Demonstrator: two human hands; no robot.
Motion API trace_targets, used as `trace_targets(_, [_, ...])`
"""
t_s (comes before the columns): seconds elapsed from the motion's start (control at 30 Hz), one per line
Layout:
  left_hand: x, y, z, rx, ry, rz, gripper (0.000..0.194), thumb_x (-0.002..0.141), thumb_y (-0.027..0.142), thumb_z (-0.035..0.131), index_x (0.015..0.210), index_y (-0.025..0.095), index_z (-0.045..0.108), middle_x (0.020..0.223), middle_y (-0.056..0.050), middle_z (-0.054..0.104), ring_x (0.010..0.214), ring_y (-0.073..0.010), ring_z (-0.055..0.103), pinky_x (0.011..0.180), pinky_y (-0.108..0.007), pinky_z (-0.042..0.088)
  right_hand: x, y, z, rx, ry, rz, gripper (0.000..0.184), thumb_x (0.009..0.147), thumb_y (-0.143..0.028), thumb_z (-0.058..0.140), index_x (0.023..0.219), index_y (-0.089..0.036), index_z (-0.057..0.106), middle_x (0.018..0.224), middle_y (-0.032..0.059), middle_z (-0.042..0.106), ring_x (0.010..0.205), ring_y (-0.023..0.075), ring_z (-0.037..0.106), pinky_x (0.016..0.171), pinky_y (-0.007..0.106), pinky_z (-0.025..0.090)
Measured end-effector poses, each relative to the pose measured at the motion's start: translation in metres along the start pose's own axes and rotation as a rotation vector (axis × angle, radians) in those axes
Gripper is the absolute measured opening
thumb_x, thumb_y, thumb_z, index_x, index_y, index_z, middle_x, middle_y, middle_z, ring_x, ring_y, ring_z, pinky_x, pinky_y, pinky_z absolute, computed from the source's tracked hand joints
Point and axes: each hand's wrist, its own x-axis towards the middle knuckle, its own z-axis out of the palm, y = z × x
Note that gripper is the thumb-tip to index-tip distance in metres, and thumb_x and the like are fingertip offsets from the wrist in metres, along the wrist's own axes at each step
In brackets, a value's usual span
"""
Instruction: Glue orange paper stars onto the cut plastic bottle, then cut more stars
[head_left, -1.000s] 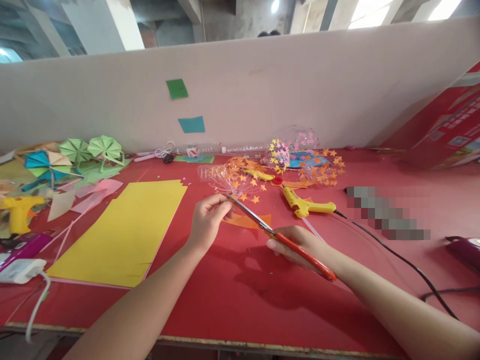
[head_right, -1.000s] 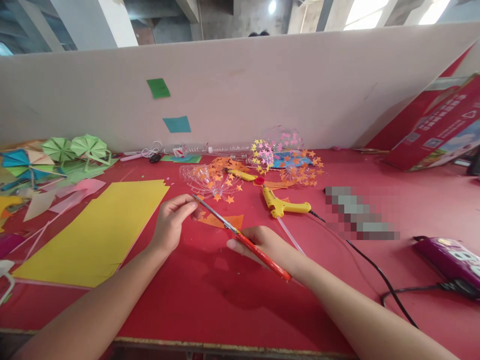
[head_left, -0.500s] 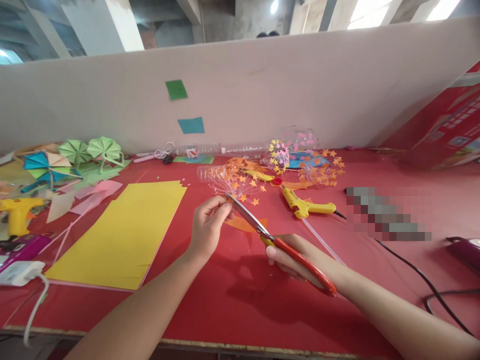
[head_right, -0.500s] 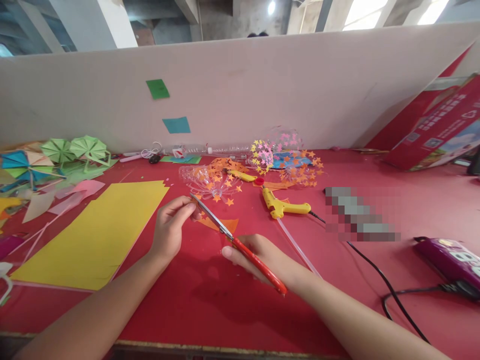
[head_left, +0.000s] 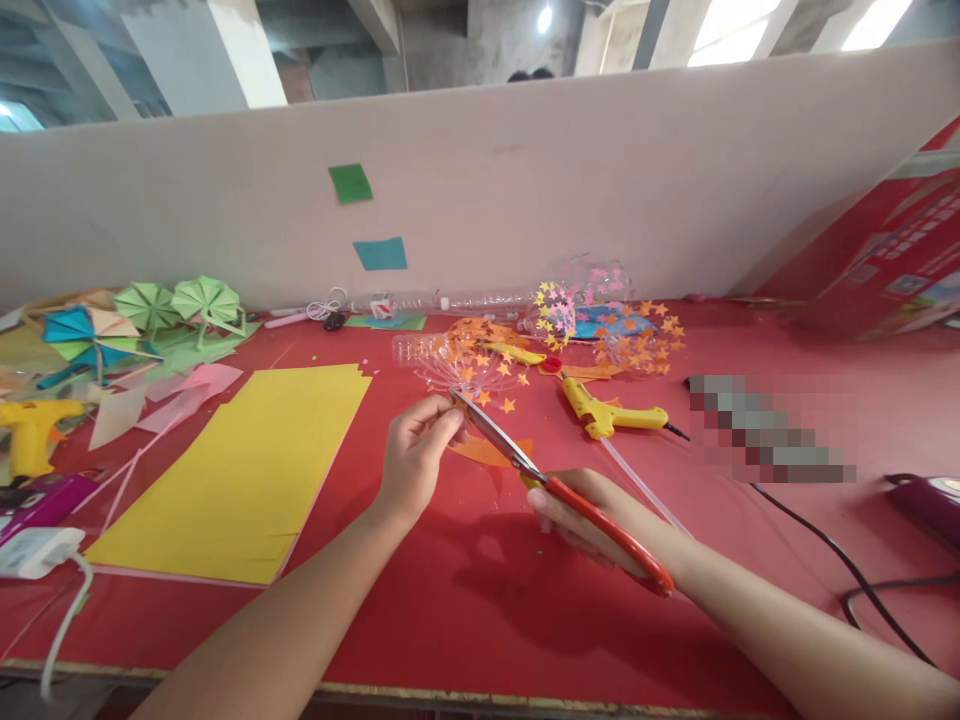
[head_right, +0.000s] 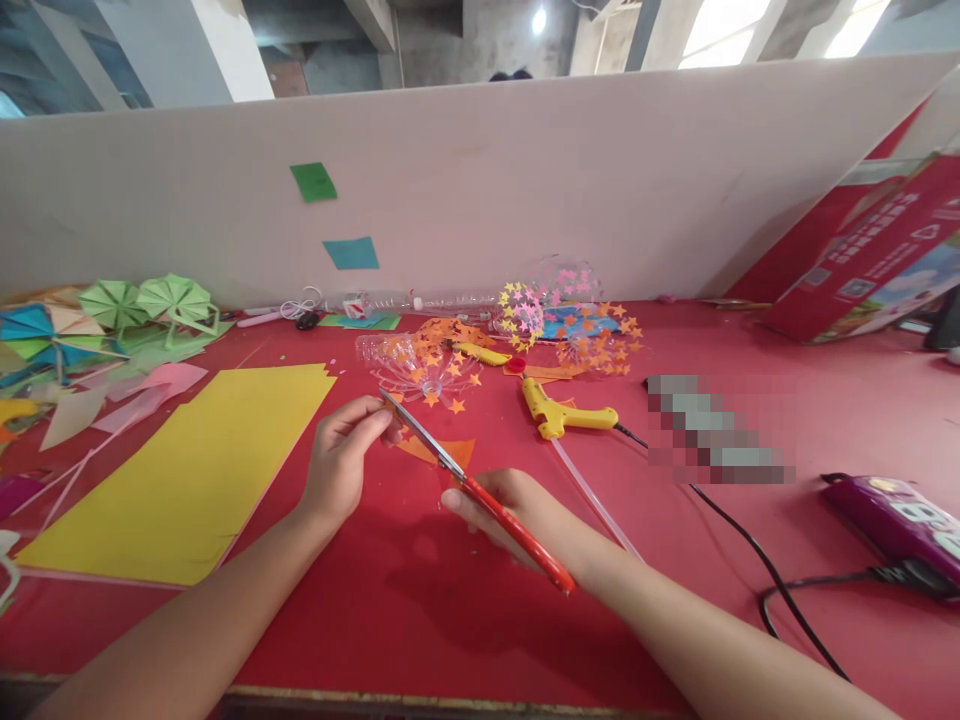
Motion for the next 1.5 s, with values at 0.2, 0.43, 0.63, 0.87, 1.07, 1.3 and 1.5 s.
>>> trace_targets(0.2, [0.000, -0.001, 0.000, -0.036, -0.009, -0.002, 0.022, 0.082, 0.028, 0.053, 0.062, 0.020, 0.058, 0.059, 0.002, 0.056, 0.062, -0.0125, 0.052, 0.062, -0.025, 0.043, 0.002, 0.003, 0.000, -0.008, 0.014, 0.023, 0.048, 0.080, -0.063, 0.055, 0.063, -0.019, 0.045, 0.052, -0.0054, 0.044, 0.042, 0.0074, 0.036, 0.041, 0.022, 0.025])
trace_targets(0.43, [-0.001, -0.001, 0.000, -0.050, 0.000, 0.008, 0.021, 0.081, 0.029, 0.053, 0.062, 0.020, 0.057, 0.059, 0.001, 0.056, 0.062, -0.0132, 0.053, 0.062, -0.025, 0.044, 0.001, 0.001, 0.002, -0.054, 0.040, -0.006, 0.049, 0.080, -0.063, 0.054, 0.060, -0.020, 0.042, 0.047, -0.0059, 0.040, 0.041, 0.0079, 0.034, 0.041, 0.022, 0.023])
trace_targets(0.63, [0.004, 0.000, -0.002, 0.031, -0.151, -0.031, 0.023, 0.078, 0.026, 0.049, 0.056, 0.020, 0.049, 0.055, 0.003, 0.049, 0.057, -0.0125, 0.047, 0.060, -0.025, 0.040, 0.010, 0.005, -0.005, -0.158, 0.298, -0.066, 0.049, 0.077, -0.063, 0.053, 0.058, -0.022, 0.034, 0.047, -0.0066, 0.035, 0.044, 0.0096, 0.032, 0.044, 0.023, 0.023])
trace_targets(0.87, [-0.001, -0.016, 0.004, 0.562, -0.704, 0.052, 0.029, 0.077, 0.017, 0.045, 0.050, 0.019, 0.035, 0.051, 0.004, 0.038, 0.050, -0.0113, 0.036, 0.052, -0.026, 0.025, 0.031, 0.019, -0.024, -0.452, 0.690, -0.075, 0.041, 0.074, -0.051, 0.054, 0.058, -0.024, 0.028, 0.049, -0.0055, 0.034, 0.047, 0.0117, 0.030, 0.047, 0.024, 0.022])
trace_targets(1.07, [-0.005, -0.025, 0.009, 0.825, -0.701, 0.199, 0.033, 0.080, 0.022, 0.049, 0.050, 0.020, 0.035, 0.052, 0.001, 0.043, 0.054, -0.0142, 0.042, 0.054, -0.027, 0.025, 0.034, 0.021, -0.027, -0.540, 0.741, -0.027, 0.029, 0.073, -0.033, 0.057, 0.064, -0.024, 0.031, 0.055, -0.0034, 0.041, 0.050, 0.0139, 0.036, 0.051, 0.025, 0.022])
trace_targets(1.3, [-0.009, -0.024, 0.013, 0.819, -0.822, 0.392, 0.033, 0.091, 0.023, 0.043, 0.059, 0.018, 0.052, 0.064, -0.002, 0.057, 0.065, -0.0163, 0.053, 0.063, -0.029, 0.037, 0.041, 0.024, -0.024, -0.590, 0.711, 0.014, 0.017, 0.074, -0.022, 0.059, 0.069, -0.022, 0.043, 0.059, -0.0016, 0.049, 0.053, 0.0146, 0.043, 0.051, 0.024, 0.022])
trace_targets(1.5, [-0.018, -0.024, 0.022, 0.997, -0.802, 0.548, 0.025, 0.085, 0.019, 0.050, 0.063, 0.017, 0.059, 0.070, -0.005, 0.060, 0.073, -0.0208, 0.057, 0.072, -0.034, 0.043, 0.050, 0.029, -0.015, -0.587, 0.667, -0.050, 0.011, 0.076, -0.019, 0.059, 0.077, -0.021, 0.048, 0.071, 0.0015, 0.058, 0.063, 0.0161, 0.050, 0.054, 0.023, 0.026])
